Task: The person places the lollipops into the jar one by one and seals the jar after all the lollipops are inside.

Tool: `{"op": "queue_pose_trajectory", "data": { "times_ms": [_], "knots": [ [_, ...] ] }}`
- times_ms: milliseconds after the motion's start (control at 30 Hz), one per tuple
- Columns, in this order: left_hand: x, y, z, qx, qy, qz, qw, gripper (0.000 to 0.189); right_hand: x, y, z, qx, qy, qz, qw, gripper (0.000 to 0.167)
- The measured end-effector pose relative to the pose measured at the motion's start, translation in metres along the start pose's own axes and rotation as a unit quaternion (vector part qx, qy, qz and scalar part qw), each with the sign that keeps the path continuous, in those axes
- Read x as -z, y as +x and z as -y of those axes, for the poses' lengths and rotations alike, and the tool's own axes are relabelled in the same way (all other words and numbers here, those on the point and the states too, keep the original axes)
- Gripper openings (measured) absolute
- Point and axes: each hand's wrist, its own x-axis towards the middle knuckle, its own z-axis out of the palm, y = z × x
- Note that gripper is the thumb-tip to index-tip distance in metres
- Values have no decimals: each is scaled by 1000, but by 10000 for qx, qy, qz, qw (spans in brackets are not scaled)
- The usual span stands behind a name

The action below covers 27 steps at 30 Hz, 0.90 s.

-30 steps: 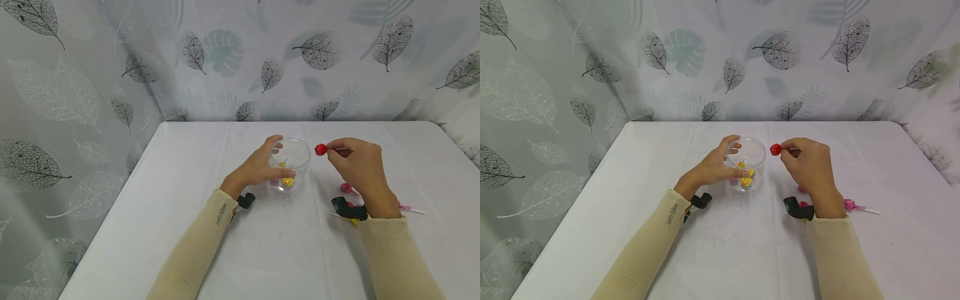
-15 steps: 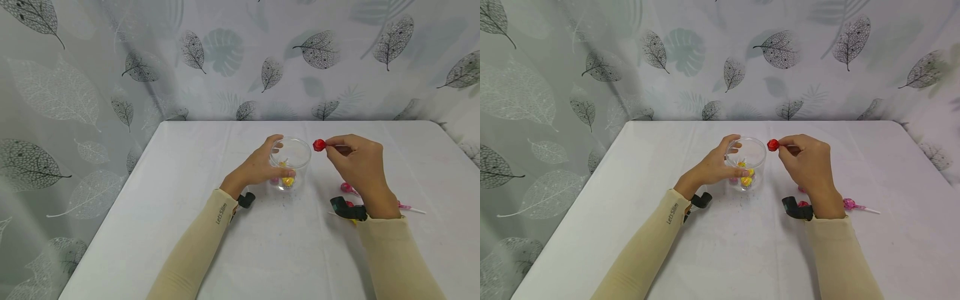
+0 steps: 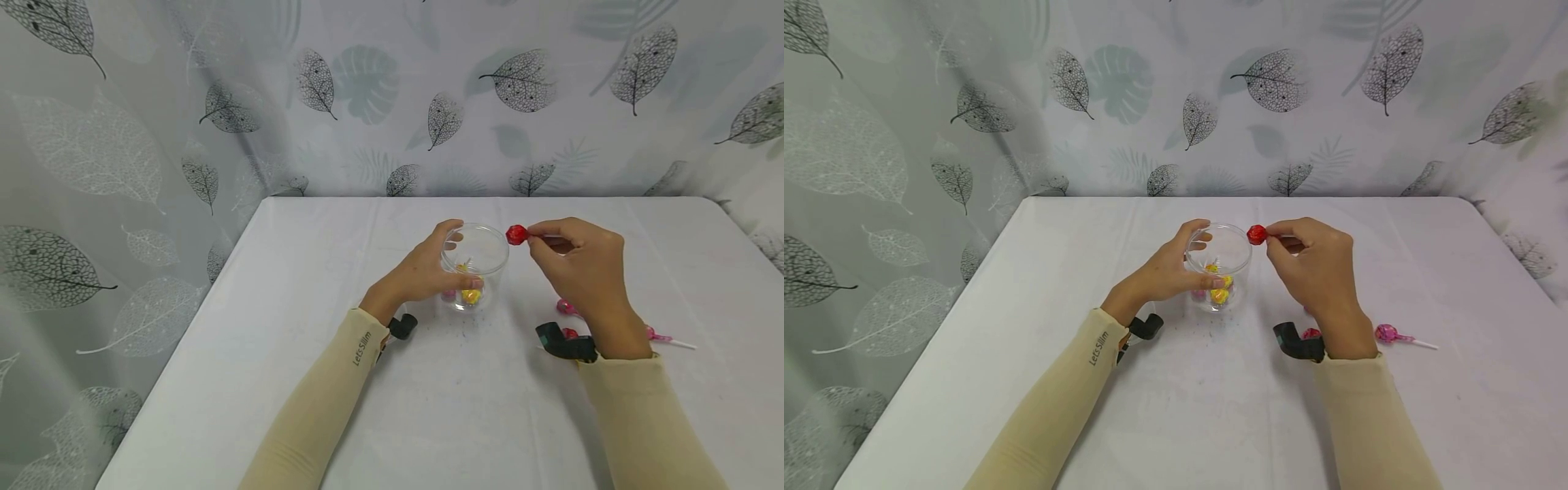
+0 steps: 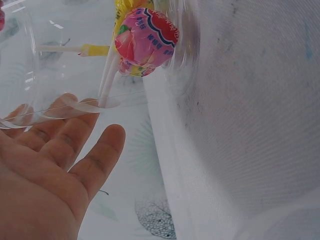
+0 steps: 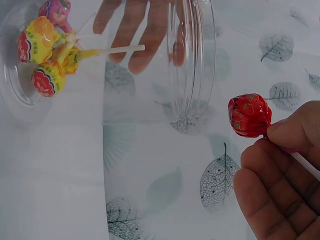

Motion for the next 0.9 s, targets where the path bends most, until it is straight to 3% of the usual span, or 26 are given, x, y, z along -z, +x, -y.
{"op": "queue_pose_trajectory", "data": {
  "times_ms": [900],
  "knots": [
    [0,-1,-2,79,-15,3,10000,107,-4,1,13,201,-13,116,9997,10]
  ]
}}
